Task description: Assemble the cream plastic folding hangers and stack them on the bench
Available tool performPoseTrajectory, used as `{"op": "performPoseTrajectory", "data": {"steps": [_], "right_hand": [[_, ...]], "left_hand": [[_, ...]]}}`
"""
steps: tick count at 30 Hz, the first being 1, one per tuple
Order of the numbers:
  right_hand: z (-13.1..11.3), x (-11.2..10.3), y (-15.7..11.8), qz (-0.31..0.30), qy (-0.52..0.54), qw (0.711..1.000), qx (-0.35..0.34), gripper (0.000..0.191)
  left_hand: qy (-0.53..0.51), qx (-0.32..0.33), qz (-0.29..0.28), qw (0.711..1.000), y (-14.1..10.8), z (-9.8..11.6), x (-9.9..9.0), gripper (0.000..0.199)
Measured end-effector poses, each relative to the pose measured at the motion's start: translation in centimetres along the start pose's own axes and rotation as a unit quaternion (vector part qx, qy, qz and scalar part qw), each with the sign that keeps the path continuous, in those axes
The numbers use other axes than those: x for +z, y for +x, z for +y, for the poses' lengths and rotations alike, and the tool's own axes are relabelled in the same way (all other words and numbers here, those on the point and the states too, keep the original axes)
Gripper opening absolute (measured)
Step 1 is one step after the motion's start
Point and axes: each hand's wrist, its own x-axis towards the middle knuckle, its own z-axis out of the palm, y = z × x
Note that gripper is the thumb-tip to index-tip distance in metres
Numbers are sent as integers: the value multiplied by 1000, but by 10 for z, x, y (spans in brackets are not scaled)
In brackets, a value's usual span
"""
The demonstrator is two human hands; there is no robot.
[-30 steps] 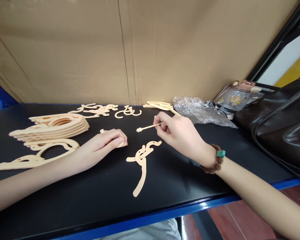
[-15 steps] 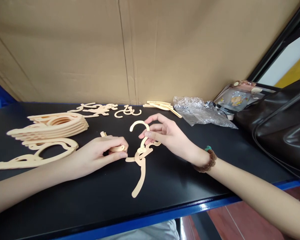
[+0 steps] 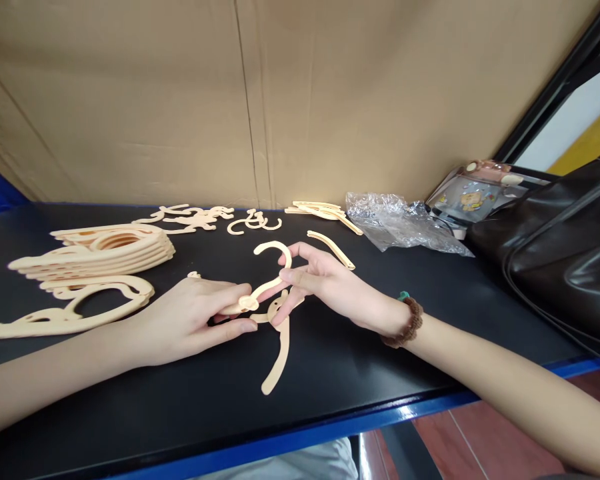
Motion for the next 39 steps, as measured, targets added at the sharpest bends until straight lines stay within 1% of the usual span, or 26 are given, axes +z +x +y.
{"op": "performPoseTrajectory", "data": {"steps": [3,9,11,13,16,19,24,26,29,33,36,39], "right_hand": [[1,1,1,-10,11,1000,15,9],[2,2,2,-18,43,999,20,9],[2,4,2,-20,39,999,27,10],[1,5,3,-8,19,999,34,12],[2,5,4,33,-13,999,32,12],[4,4,5,41,-10,999,19,14],[5,3,6,34,1,999,0,29],[4,3,6,33,-8,999,-1,24],[3,4,6,23,-20,1000,4,16],[2,4,5,9,-13,1000,5,16],[2,5,5,0,-4,1000,10,17],[0,6,4,1,-5,1000,22,20]], "left_hand": [[-9,-3,27,1000,0,1,0,42],[-4,6,86,996,-2,2,2,39],[0,10,101,995,-2,3,3,39],[4,16,111,994,-2,3,3,38],[13,23,123,992,-2,4,4,37],[21,18,130,991,-1,3,5,37],[20,28,125,992,-2,3,5,34],[24,31,125,991,-3,4,5,33],[25,37,139,989,-3,4,6,34],[13,53,152,987,-3,4,6,35],[11,52,145,988,-3,4,5,35],[2,48,126,991,-4,5,3,35]]}}
